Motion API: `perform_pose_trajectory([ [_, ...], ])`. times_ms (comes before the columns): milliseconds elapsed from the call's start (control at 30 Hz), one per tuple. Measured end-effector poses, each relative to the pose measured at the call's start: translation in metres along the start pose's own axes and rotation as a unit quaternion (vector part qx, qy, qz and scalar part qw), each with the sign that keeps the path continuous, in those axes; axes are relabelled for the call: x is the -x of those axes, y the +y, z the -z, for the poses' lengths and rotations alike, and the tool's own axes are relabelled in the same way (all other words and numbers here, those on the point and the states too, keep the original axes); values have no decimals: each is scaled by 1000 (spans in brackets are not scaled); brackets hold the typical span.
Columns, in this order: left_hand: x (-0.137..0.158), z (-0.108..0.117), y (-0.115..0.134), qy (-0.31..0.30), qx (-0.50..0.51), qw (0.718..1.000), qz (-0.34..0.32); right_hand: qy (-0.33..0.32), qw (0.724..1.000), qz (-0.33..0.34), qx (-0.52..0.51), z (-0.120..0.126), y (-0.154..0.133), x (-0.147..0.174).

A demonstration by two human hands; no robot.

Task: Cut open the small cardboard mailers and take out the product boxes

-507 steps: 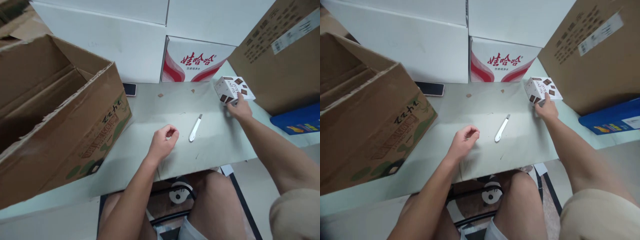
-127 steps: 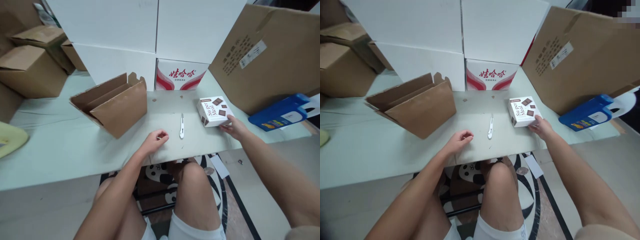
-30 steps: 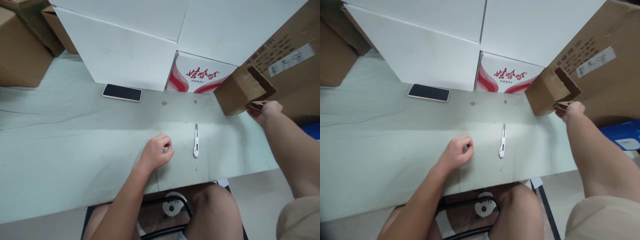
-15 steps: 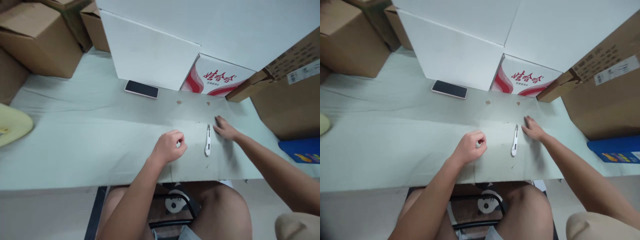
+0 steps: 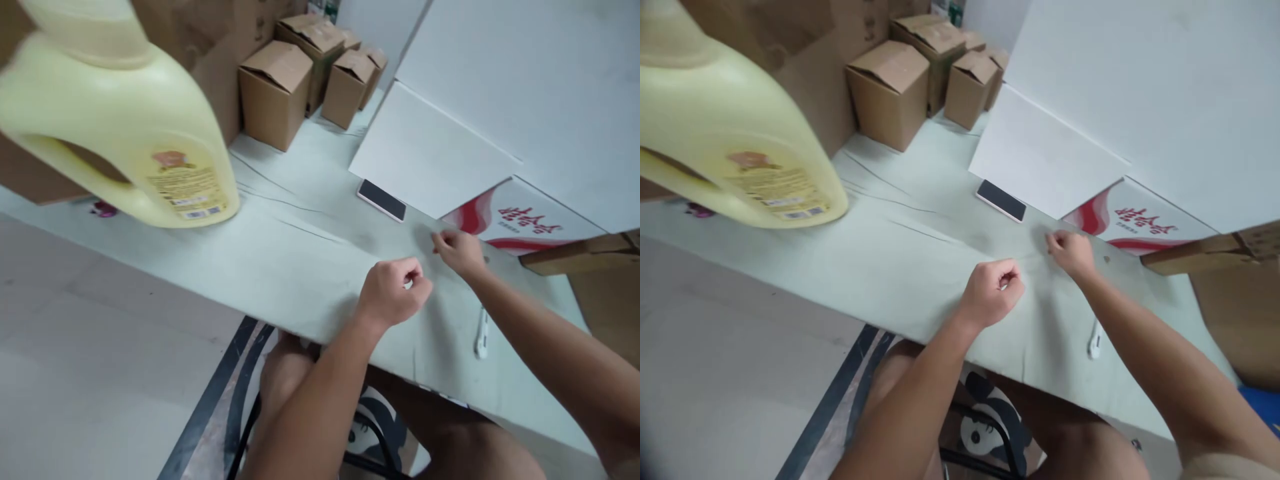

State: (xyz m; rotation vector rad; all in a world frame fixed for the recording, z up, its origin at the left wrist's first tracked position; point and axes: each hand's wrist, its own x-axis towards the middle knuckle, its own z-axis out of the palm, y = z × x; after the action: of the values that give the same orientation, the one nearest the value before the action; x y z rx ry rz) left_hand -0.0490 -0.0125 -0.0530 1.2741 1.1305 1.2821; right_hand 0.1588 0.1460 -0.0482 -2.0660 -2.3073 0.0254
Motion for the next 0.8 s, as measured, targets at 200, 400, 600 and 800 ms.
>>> perform_pose_trajectory([
  [200, 6, 28, 1, 115, 84, 988, 55, 76, 954, 280, -74, -6, -220, -84],
  [400, 5, 45, -3, 169, 132, 975, 63, 97, 942, 312, -78, 16, -378, -124],
  [600, 7, 47, -1, 213, 195, 955, 72, 129, 945, 292, -67, 7, -407, -136],
  [800, 11, 38, -2, 209, 185, 958, 61, 139, 938, 312, -64, 9, -383, -143],
])
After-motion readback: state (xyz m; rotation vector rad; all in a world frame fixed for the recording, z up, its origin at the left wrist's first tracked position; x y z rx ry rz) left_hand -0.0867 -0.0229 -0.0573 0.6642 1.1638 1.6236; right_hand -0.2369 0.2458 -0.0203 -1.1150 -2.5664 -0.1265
